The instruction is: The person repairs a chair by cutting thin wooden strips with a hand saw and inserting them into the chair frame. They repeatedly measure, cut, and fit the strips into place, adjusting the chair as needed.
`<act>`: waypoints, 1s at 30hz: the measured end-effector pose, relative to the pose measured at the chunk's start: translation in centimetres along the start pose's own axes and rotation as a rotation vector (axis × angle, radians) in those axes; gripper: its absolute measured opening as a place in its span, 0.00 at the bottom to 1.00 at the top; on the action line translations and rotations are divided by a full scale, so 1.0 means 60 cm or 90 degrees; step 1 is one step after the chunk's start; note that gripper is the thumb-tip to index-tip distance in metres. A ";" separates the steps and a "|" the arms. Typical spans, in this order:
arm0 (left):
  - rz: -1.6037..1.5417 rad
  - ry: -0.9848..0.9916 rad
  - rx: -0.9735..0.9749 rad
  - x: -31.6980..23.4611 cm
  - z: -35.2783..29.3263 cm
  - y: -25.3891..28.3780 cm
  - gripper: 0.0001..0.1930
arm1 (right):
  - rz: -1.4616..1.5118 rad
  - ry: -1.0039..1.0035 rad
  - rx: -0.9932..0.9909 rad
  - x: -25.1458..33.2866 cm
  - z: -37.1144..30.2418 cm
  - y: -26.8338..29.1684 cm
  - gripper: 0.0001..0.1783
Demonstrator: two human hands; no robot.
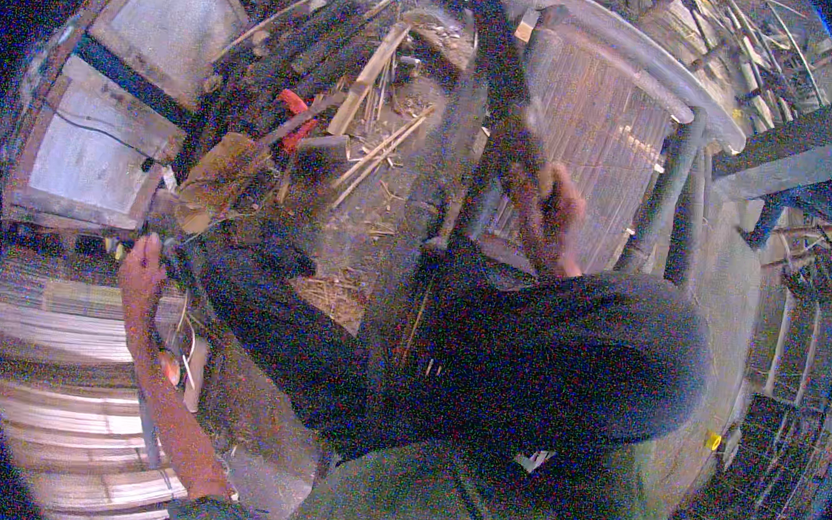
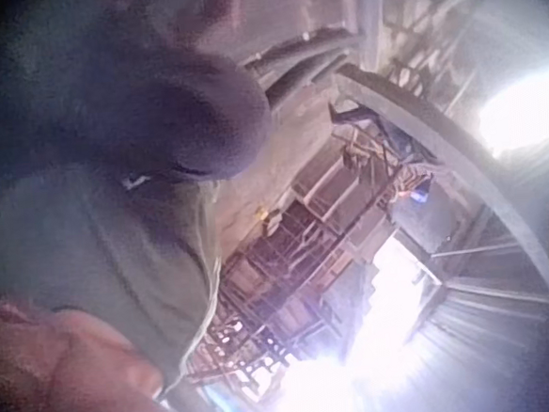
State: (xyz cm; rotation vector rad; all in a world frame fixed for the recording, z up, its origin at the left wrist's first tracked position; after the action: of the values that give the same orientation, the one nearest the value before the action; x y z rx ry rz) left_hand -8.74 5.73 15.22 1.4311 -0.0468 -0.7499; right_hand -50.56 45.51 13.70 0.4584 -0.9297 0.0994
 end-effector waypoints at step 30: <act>-0.348 -0.251 0.660 -0.352 -0.023 -0.604 0.23 | 0.438 -0.051 -0.108 0.473 -0.008 0.335 0.09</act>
State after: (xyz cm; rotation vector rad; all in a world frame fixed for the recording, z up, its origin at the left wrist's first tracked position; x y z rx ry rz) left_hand -40.30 18.90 -9.15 2.2860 -0.4096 -1.5933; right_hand -38.69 60.60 42.68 -0.0310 -1.1340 0.6251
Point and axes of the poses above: each hand's wrist, its own z-axis towards the middle knuckle, its own y-axis out of the back of the hand, x = y × z, the point moved 9 cm from there along z, towards the middle knuckle, and after that the axes turned 6 degrees about -x, right-handed, at the moved point
